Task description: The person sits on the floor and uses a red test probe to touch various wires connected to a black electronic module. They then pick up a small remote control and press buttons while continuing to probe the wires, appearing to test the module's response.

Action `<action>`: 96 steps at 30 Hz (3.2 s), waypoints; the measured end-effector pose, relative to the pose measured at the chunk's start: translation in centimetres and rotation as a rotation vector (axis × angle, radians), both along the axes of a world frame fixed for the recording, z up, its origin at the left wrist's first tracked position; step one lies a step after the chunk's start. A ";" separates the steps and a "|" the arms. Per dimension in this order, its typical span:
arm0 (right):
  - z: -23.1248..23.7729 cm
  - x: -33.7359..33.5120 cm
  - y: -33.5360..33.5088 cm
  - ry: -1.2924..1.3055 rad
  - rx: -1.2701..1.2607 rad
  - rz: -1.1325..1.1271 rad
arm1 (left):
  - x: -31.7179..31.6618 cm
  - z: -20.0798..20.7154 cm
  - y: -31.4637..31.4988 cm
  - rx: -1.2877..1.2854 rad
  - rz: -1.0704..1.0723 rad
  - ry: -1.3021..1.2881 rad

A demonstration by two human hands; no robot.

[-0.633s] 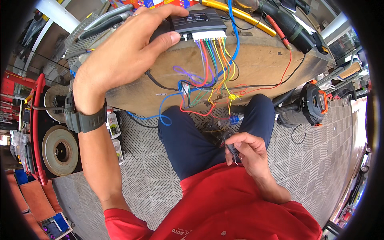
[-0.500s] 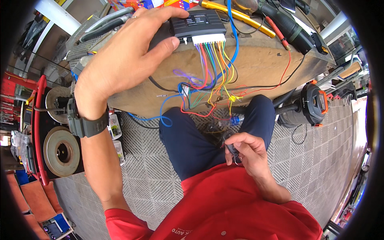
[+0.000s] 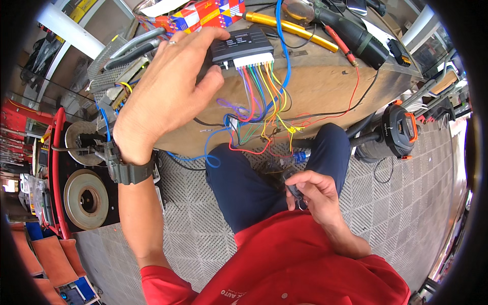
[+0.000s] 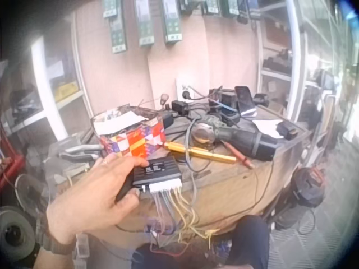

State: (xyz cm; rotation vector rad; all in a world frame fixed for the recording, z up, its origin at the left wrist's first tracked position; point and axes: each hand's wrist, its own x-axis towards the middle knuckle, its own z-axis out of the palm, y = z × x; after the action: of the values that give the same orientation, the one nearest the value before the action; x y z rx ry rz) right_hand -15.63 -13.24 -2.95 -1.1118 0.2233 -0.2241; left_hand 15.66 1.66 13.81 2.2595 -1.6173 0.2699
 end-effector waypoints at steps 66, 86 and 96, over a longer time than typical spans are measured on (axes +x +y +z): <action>-0.2 -0.6 -2.8 0.018 0.023 -0.066 | -1.7 2.6 -2.0 0.161 0.058 -0.211; 1.1 1.2 -2.1 0.010 -0.016 0.056 | -2.4 4.2 -3.2 0.176 0.061 -0.079; 1.9 2.4 -2.8 -0.107 -0.009 0.046 | -2.7 4.0 -3.1 0.169 0.099 -0.126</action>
State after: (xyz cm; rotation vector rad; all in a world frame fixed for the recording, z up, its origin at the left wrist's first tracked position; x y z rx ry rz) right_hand -13.23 -16.05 -1.03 -1.1096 0.1014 -0.2435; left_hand 12.94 -1.43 17.78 2.5004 -1.6477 0.3178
